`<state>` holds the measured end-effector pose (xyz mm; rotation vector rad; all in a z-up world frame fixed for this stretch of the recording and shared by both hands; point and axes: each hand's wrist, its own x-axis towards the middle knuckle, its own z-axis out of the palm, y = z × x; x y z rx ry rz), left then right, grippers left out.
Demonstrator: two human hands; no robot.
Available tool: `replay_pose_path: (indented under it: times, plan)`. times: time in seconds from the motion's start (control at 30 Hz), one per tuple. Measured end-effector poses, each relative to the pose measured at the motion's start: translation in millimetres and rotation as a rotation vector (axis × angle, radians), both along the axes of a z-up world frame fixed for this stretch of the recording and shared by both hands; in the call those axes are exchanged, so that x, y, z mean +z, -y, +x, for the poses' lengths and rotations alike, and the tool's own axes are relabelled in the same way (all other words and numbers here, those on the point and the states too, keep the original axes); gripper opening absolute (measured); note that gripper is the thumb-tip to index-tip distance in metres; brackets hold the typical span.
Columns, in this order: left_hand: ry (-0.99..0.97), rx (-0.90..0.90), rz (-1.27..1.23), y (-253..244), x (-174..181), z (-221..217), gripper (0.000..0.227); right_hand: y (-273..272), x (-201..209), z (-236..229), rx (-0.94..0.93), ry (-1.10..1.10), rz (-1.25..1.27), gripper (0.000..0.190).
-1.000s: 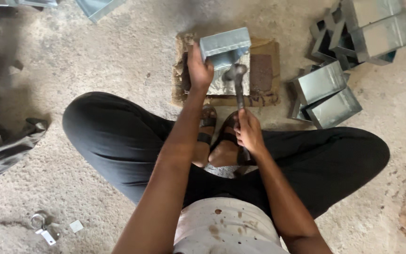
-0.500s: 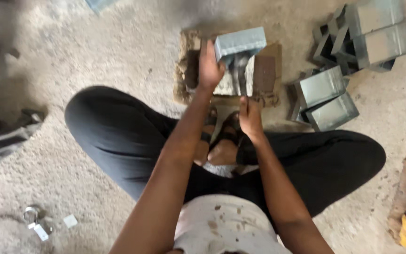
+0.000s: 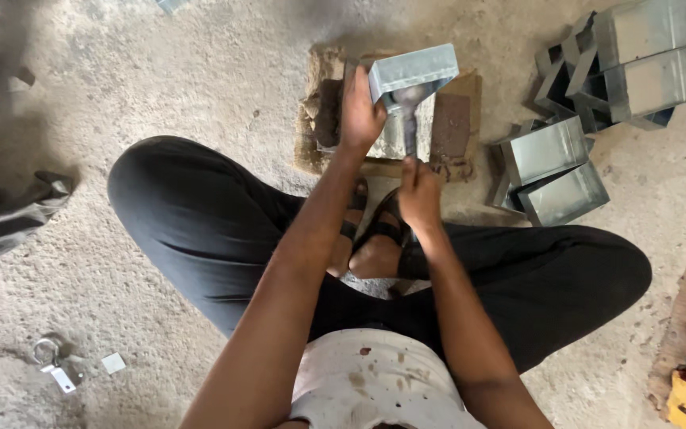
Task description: The person sits on the floor and uses a hammer to strike a small metal box placed on a wooden block. They repeatedly reposition the metal box and strike it with the hammer, working on the edges and corners.
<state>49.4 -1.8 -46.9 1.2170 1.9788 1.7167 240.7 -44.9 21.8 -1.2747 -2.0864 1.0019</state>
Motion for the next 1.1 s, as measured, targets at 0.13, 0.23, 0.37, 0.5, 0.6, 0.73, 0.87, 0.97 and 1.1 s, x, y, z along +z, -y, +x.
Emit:
replay_pose_path:
  times: [0.13,0.23,0.37,0.5,0.6,0.73,0.87,0.97,1.1]
  plan:
    - [-0.09,0.026,0.025,-5,0,-2,0.056,-11,9,1,-0.193,0.103,-0.649,0.046]
    - [-0.357,0.157,0.095,-7,-16,1,0.074,-2,-10,14,-0.069,0.028,-0.197,0.049]
    - [-0.12,0.012,0.027,-9,-12,4,0.064,-21,-33,16,0.104,0.2,0.027,0.052]
    - [-0.071,0.008,-0.068,-7,-3,3,0.05,-13,-4,12,0.0,0.138,-0.171,0.05]
    - [-0.079,0.023,-0.055,0,-3,8,0.054,-5,11,13,-0.035,0.184,-0.328,0.048]
    - [-0.05,0.008,-0.029,0,10,5,0.05,-19,11,25,0.0,0.068,-0.096,0.048]
    - [-0.081,0.019,-0.064,4,6,10,0.05,-13,-22,36,-0.053,0.074,-0.049,0.056]
    - [-0.134,0.031,-0.08,-8,12,0,0.053,-46,-13,37,-0.091,0.145,-0.368,0.064]
    - [-0.052,0.026,-0.159,2,12,9,0.053,-12,17,62,-0.218,0.015,-0.635,0.058]
